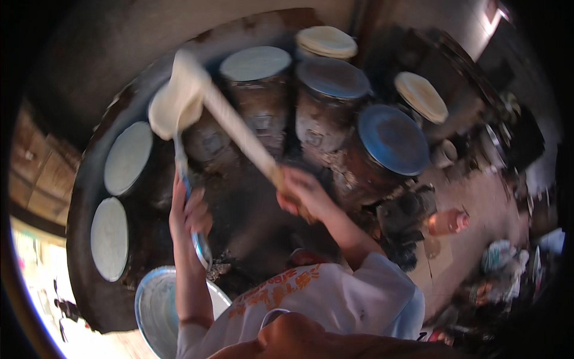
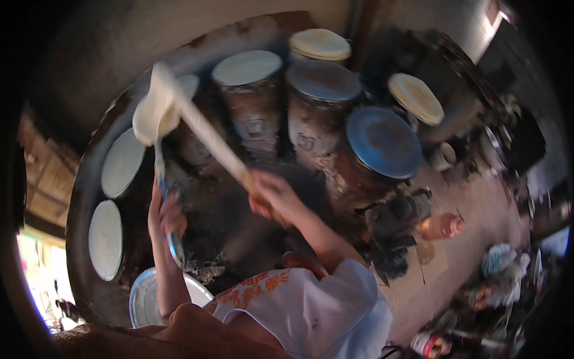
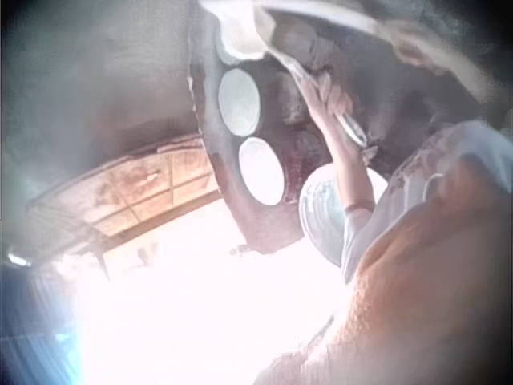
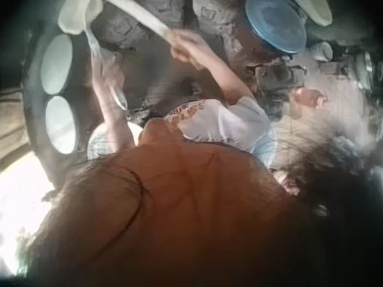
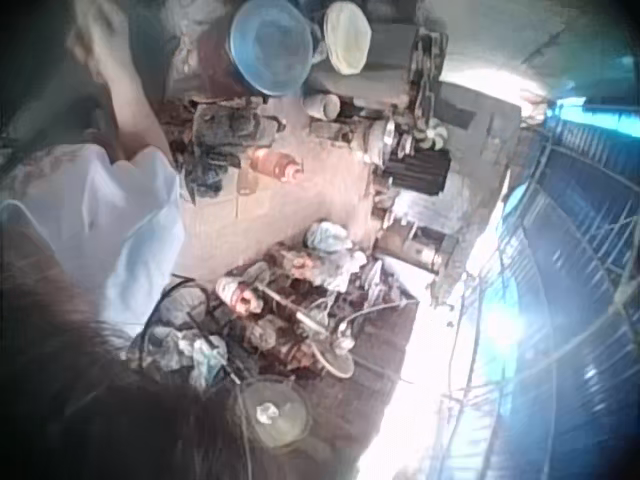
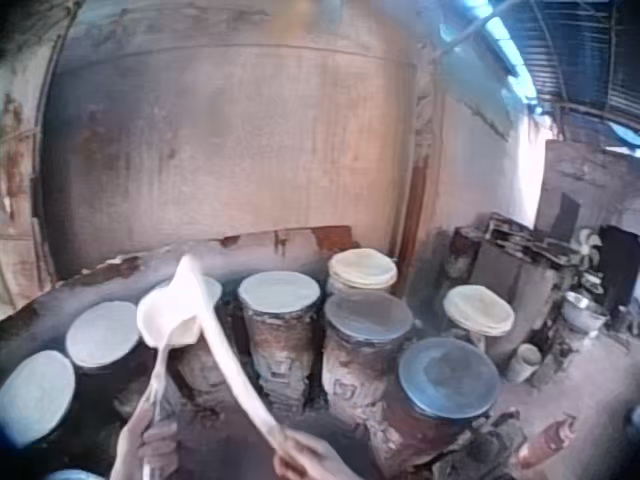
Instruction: The person ladles batter onto multiple hot griddles, spreads it into thin circles, and flips the crepes as they cook. Finished crepes are stacked on a nearby surface.
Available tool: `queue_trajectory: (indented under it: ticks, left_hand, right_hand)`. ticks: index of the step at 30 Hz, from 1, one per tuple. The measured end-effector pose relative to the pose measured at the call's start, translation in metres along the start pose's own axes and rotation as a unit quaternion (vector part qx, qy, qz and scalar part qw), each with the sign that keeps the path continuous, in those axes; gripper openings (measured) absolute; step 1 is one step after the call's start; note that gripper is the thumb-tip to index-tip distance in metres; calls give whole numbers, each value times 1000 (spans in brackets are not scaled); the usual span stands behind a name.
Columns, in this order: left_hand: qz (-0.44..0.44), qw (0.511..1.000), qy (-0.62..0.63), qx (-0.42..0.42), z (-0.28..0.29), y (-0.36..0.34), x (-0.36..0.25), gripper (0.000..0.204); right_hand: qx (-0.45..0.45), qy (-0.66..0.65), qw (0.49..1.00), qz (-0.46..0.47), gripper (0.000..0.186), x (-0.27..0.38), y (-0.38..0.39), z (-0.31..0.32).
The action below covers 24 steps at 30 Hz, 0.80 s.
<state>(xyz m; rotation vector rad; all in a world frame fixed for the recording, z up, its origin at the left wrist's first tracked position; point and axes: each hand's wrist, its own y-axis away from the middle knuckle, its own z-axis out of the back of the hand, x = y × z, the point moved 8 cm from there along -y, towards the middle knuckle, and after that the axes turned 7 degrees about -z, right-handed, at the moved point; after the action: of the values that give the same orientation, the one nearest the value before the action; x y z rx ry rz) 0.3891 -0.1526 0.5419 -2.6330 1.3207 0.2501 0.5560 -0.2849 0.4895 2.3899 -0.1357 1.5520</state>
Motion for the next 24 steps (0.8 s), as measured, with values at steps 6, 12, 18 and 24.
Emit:
queue_trajectory:
  ticks: [6,12,18,24]
  left_hand:
    - [370,819,438,3,-105,-191,213,37]
    - [475,824,307,-23,-29,-340,319,38]
    - [437,893,-83,-72,62,-459,409,15]
    - [279,590,-726,217,93,-520,417,52]
  right_hand:
    - [-404,325,761,389,31,35,-8,141]
    - [-449,16,890,78,27,1,43,308]
    - [-519,-188,818,164,45,10,-51,445]
    - [-594,-229,751,173,48,-4,-110,475]
